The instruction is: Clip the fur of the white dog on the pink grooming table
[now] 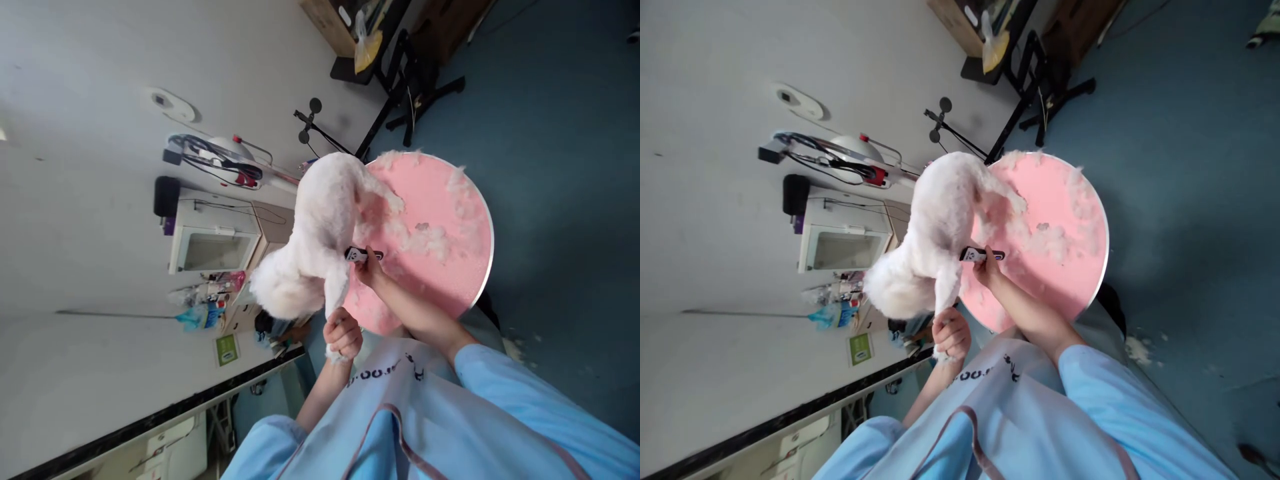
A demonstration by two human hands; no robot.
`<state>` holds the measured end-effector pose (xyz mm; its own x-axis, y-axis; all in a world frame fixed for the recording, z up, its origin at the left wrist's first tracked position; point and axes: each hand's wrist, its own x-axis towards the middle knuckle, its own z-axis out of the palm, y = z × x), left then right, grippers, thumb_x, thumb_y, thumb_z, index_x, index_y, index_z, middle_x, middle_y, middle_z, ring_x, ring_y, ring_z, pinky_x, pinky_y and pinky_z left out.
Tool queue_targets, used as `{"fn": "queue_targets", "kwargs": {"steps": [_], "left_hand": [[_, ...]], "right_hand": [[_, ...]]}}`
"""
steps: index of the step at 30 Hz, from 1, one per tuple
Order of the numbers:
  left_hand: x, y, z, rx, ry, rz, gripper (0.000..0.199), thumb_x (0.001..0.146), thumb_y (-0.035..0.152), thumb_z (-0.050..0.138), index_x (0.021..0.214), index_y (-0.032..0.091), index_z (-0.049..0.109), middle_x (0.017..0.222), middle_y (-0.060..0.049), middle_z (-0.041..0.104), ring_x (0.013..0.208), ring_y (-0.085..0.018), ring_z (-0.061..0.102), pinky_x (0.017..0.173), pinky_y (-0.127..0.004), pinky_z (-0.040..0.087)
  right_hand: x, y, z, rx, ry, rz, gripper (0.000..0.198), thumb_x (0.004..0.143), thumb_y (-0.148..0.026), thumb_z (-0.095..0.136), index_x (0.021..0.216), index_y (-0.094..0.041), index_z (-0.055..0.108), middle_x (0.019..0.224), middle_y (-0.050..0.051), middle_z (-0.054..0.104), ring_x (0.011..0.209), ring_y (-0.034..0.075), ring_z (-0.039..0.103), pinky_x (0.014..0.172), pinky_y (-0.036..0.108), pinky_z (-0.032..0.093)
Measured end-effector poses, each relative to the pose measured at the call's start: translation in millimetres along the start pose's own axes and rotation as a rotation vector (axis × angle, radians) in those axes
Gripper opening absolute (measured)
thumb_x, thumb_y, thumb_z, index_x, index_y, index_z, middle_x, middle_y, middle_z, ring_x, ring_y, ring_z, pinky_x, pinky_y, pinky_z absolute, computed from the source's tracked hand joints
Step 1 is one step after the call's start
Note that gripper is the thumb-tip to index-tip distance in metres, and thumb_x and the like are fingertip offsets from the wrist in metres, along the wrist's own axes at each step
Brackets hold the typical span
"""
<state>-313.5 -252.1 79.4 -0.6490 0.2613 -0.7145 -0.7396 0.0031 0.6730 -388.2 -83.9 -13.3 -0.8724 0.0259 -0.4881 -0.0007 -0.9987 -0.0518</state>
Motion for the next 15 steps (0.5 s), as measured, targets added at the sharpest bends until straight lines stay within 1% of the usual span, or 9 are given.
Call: {"fn": "queue_targets", "kwargs": {"steps": [2,5,6,8,9,10,12,14,15], "left_hand": [[-3,-7,-2,0.021,0.002,-0.082,0.037,0.081,0.068,0.051,0.074,0.032,0.06,0.036,0.005,0.008,0.021,-0.007,0.006,0.034,-0.022,-0.006],[-4,-20,-6,0.038,0.031,-0.166,0.031,0.083,0.063,0.05,0.084,0.037,0.065,0.038,0.003,0.02,0.021,-0.012,0.023,0.031,-0.021,0.002],[-5,-24,-7,0.03,0.039,-0.17,0.029,0.082,0.063,0.051,0.084,0.037,0.065,0.037,0.003,0.021,0.021,-0.013,0.026,0.03,-0.021,0.004],[-6,-30,-7,-0.007,0.04,-0.144,0.029,0.08,0.064,0.053,0.078,0.038,0.065,0.035,0.003,0.019,0.021,-0.014,0.027,0.029,-0.022,0.005],[-7,-32,-7,-0.027,0.027,-0.12,0.031,0.08,0.066,0.053,0.075,0.038,0.065,0.034,0.004,0.02,0.021,-0.014,0.028,0.029,-0.023,0.007],[-8,-33,-5,-0.045,0.005,-0.096,0.034,0.081,0.067,0.052,0.074,0.038,0.066,0.034,0.003,0.023,0.022,-0.015,0.033,0.028,-0.023,0.011],[-11,-34,-2,-0.073,-0.054,-0.058,0.038,0.085,0.069,0.048,0.081,0.039,0.07,0.036,0.002,0.037,0.031,-0.018,0.048,0.031,-0.025,0.028],[-12,-36,-1,-0.093,-0.109,-0.035,0.039,0.088,0.069,0.047,0.09,0.04,0.073,0.042,0.001,0.049,0.042,-0.019,0.06,0.038,-0.028,0.042],[-12,-37,-2,-0.102,-0.129,-0.03,0.038,0.088,0.069,0.048,0.091,0.041,0.073,0.043,0.002,0.051,0.044,-0.019,0.061,0.039,-0.029,0.044]], "right_hand": [[-1,2,5,0.078,-0.035,0.094,0.048,0.082,-0.059,0.073,0.067,-0.025,0.042,0.044,-0.011,0.038,0.039,0.008,0.04,0.033,0.017,0.036],[-10,9,9,0.143,-0.129,0.267,0.045,0.083,-0.053,0.073,0.065,-0.024,0.044,0.042,-0.01,0.038,0.037,0.006,0.034,0.032,0.015,0.03],[-15,12,8,0.157,-0.147,0.308,0.044,0.084,-0.051,0.072,0.064,-0.023,0.044,0.042,-0.01,0.039,0.037,0.005,0.032,0.032,0.015,0.029],[-28,15,4,0.185,-0.144,0.366,0.043,0.085,-0.047,0.071,0.063,-0.023,0.044,0.041,-0.01,0.039,0.035,0.004,0.029,0.031,0.014,0.027],[-34,16,1,0.207,-0.137,0.4,0.043,0.086,-0.046,0.071,0.062,-0.022,0.044,0.041,-0.01,0.04,0.034,0.004,0.028,0.031,0.014,0.027],[-41,16,-3,0.225,-0.127,0.429,0.042,0.085,-0.044,0.071,0.063,-0.022,0.044,0.041,-0.01,0.041,0.034,0.004,0.028,0.031,0.013,0.027],[-51,13,-9,0.219,-0.104,0.447,0.04,0.084,-0.043,0.074,0.065,-0.022,0.045,0.043,-0.009,0.045,0.033,0.004,0.031,0.031,0.014,0.029],[-55,8,-11,0.161,-0.073,0.378,0.039,0.083,-0.046,0.075,0.068,-0.023,0.047,0.046,-0.009,0.051,0.034,0.005,0.034,0.031,0.015,0.03],[-55,5,-11,0.128,-0.049,0.321,0.04,0.082,-0.049,0.075,0.069,-0.023,0.048,0.047,-0.008,0.052,0.034,0.005,0.036,0.031,0.016,0.031]]}}
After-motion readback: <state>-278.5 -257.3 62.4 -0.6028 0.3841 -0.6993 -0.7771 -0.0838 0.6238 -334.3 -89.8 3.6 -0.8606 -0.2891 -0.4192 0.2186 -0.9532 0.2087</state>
